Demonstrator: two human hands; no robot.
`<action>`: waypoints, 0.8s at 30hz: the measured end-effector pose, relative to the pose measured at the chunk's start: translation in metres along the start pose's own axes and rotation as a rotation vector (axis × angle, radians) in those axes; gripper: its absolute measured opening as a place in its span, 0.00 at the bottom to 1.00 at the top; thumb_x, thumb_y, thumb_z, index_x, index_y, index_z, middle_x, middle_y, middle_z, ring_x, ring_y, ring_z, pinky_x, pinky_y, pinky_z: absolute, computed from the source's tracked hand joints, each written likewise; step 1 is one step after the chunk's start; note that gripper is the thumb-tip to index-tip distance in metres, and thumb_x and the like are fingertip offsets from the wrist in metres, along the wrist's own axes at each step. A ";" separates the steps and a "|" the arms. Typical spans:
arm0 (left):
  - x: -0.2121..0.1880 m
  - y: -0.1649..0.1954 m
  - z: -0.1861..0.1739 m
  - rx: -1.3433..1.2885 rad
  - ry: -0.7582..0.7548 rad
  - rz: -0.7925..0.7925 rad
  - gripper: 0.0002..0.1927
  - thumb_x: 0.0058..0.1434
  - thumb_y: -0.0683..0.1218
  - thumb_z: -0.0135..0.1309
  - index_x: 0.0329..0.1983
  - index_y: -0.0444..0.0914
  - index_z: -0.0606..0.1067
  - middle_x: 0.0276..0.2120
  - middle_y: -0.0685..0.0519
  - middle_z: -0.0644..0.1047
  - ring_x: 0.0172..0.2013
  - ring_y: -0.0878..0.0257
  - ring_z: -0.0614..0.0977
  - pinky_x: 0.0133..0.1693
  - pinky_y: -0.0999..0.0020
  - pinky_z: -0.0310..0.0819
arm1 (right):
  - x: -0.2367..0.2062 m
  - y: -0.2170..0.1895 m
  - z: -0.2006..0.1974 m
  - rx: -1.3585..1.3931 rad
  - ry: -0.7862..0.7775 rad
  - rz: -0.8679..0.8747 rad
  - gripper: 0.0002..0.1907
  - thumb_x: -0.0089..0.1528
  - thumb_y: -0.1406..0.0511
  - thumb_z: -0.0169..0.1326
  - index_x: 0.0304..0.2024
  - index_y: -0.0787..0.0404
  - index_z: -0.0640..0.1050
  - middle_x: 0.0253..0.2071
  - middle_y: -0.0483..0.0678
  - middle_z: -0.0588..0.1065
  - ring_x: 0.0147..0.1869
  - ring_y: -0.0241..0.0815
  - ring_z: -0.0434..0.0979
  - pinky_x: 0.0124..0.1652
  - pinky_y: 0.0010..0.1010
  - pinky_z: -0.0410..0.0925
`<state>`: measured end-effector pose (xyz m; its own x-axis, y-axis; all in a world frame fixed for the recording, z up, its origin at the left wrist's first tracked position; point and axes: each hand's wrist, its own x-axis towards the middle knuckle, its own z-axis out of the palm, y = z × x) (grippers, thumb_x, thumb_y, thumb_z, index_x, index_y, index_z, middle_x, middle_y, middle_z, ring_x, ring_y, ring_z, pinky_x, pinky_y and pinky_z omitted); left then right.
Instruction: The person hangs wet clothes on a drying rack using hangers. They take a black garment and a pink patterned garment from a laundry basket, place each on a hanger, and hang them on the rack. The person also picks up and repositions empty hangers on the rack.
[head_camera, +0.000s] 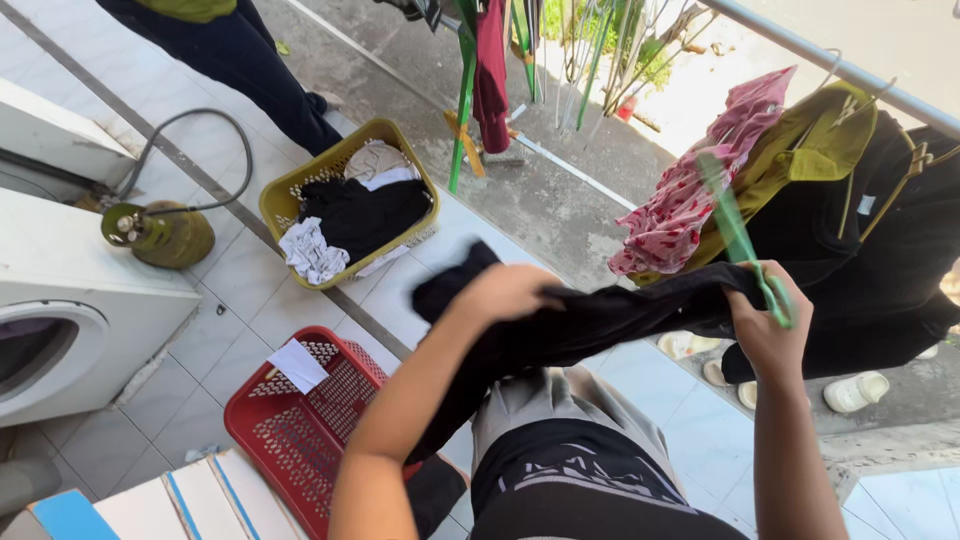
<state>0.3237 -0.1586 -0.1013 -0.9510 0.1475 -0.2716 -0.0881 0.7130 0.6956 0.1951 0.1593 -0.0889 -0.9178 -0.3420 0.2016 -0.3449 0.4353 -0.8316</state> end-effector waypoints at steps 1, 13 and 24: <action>-0.011 -0.013 -0.012 -0.216 0.078 -0.058 0.16 0.59 0.50 0.58 0.50 0.44 0.80 0.38 0.44 0.82 0.38 0.47 0.85 0.44 0.57 0.78 | -0.002 0.001 0.000 0.025 0.002 -0.016 0.06 0.67 0.73 0.61 0.46 0.65 0.79 0.38 0.44 0.78 0.43 0.31 0.75 0.45 0.23 0.68; -0.038 0.032 -0.102 -0.010 0.514 0.150 0.13 0.57 0.45 0.65 0.47 0.44 0.83 0.36 0.52 0.79 0.38 0.53 0.82 0.41 0.62 0.74 | 0.042 -0.051 -0.029 0.143 0.097 -0.218 0.08 0.67 0.78 0.63 0.46 0.65 0.81 0.45 0.48 0.80 0.48 0.35 0.81 0.52 0.23 0.73; -0.025 0.051 -0.115 0.122 0.608 0.225 0.15 0.57 0.53 0.68 0.41 0.40 0.83 0.34 0.53 0.82 0.36 0.54 0.83 0.38 0.62 0.74 | 0.057 -0.092 -0.063 0.248 0.078 -0.227 0.08 0.68 0.79 0.66 0.47 0.68 0.83 0.43 0.47 0.80 0.46 0.33 0.79 0.48 0.20 0.70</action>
<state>0.3088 -0.2048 0.0170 -0.9432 -0.0865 0.3206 0.1322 0.7879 0.6014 0.1616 0.1527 0.0317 -0.8390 -0.3376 0.4268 -0.4924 0.1369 -0.8595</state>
